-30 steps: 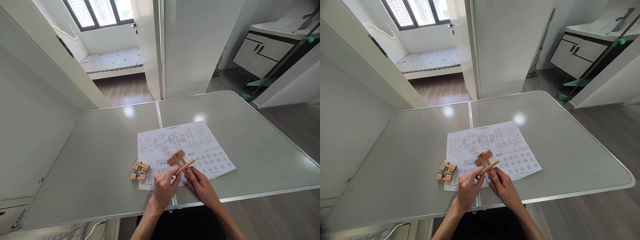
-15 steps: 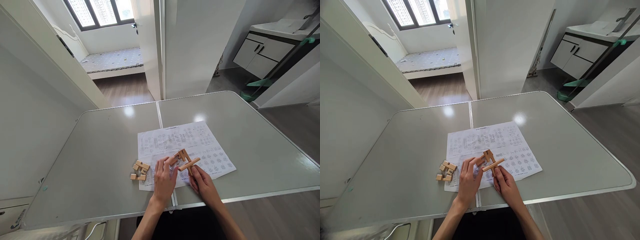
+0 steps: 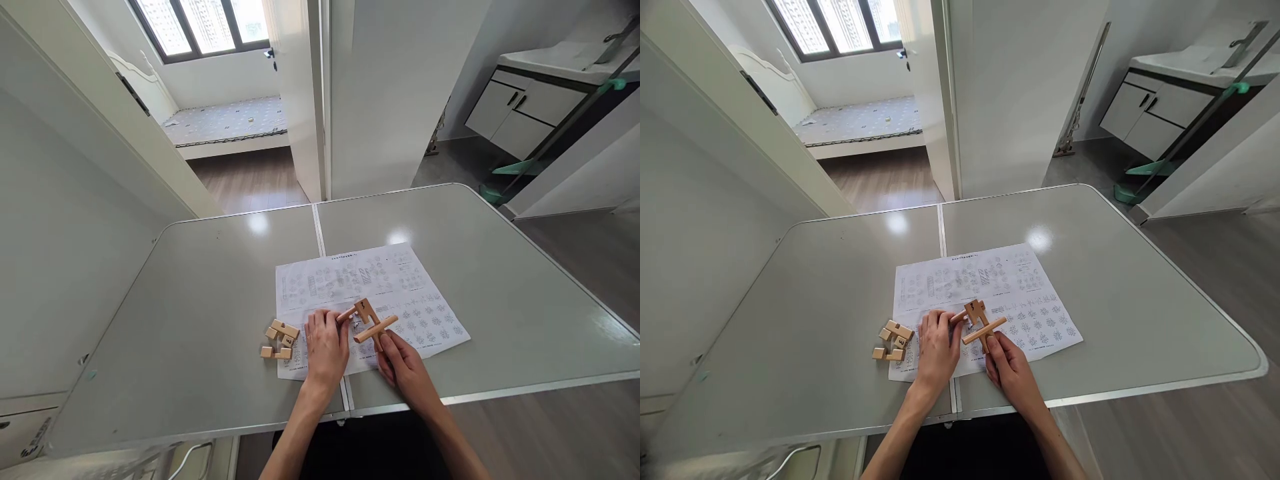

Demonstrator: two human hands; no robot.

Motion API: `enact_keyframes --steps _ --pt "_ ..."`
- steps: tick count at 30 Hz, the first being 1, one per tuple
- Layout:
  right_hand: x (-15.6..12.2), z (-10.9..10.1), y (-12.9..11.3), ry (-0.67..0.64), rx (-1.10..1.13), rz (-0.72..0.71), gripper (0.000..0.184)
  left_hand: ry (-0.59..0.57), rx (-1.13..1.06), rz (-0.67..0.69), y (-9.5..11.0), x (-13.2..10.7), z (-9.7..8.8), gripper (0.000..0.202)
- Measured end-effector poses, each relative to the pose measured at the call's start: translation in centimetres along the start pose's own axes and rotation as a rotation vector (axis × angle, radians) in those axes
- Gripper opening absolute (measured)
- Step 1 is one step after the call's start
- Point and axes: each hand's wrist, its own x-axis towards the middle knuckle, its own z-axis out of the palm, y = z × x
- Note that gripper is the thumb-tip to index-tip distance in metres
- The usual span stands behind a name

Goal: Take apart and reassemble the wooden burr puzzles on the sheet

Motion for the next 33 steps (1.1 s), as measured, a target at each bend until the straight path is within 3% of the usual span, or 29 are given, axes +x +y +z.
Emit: enact_keyframes --steps 4,8,11,15,20,24,33 --pt "0.0 0.1 -0.1 0.009 0.013 0.012 0.054 0.025 -0.192 -0.005 -0.6 0.2 -1.2 0.024" --pt "-0.1 0.1 -0.4 0.007 0.061 -0.003 0.052 0.083 -0.547 -0.198 -1.7 -0.5 -2.7 0.032" --pt "-0.3 -0.1 -0.7 0.010 0.121 -0.014 0.052 -0.011 -0.830 -0.255 -2.0 -1.3 -3.6 0.036" --pt "-0.6 -0.5 -1.1 -0.027 0.198 0.011 0.050 -0.189 -1.033 -0.217 -1.0 -2.3 -4.4 0.037" --pt "-0.9 -0.3 -2.1 -0.061 0.342 0.049 0.054 -0.314 -1.163 -0.147 1.2 -2.9 -5.0 0.038" --pt "-1.2 0.6 -2.9 -0.081 0.409 0.062 0.054 -0.291 -1.216 -0.190 2.4 -2.9 -5.3 0.040" --pt "-2.2 1.1 -1.6 -0.146 0.544 0.093 0.053 -0.337 -1.232 -0.197 2.9 -3.3 -5.1 0.034"
